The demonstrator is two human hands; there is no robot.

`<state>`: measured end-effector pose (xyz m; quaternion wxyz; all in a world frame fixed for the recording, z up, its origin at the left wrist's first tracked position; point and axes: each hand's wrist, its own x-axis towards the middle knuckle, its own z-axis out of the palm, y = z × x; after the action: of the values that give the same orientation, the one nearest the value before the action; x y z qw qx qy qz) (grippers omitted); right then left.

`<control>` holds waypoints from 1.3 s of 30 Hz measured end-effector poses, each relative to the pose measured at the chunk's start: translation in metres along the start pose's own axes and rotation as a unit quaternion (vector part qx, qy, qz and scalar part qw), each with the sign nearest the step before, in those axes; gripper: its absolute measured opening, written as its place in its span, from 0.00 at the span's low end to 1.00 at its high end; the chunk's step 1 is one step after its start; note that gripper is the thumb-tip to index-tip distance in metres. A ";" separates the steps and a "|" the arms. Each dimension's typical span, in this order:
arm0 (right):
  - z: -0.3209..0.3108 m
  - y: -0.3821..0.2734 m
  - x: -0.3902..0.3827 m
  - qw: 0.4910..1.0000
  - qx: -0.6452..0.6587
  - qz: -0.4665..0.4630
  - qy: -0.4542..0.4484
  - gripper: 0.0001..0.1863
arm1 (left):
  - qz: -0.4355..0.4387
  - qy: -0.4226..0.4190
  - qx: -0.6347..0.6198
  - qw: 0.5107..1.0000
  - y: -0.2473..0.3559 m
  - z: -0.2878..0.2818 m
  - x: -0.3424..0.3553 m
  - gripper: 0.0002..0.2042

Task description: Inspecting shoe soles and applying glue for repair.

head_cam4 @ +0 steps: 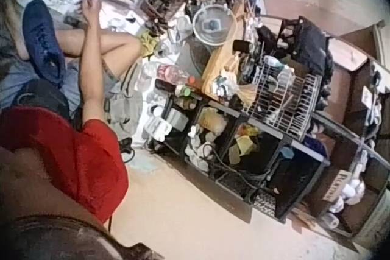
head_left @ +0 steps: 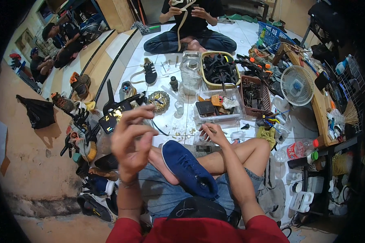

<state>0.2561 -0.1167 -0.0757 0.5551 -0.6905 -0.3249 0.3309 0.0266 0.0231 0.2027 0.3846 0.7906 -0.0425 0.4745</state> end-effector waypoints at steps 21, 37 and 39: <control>0.003 0.006 0.003 1.000 -0.009 -0.009 0.018 0.21 | 0.086 0.296 -0.266 0.913 -0.003 -0.040 0.017 0.16; 0.003 0.001 0.006 1.000 -0.002 -0.017 -0.002 0.21 | -0.014 0.299 -0.196 0.934 -0.031 0.041 0.027 0.17; 0.003 0.001 0.005 0.999 -0.016 -0.038 0.001 0.20 | -0.034 0.306 -0.180 0.934 -0.034 0.050 0.019 0.18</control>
<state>0.2565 -0.1107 -0.0776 0.5565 -0.6866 -0.3560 0.3035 0.0878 0.0203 0.1858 0.5308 0.5259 0.0191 0.6643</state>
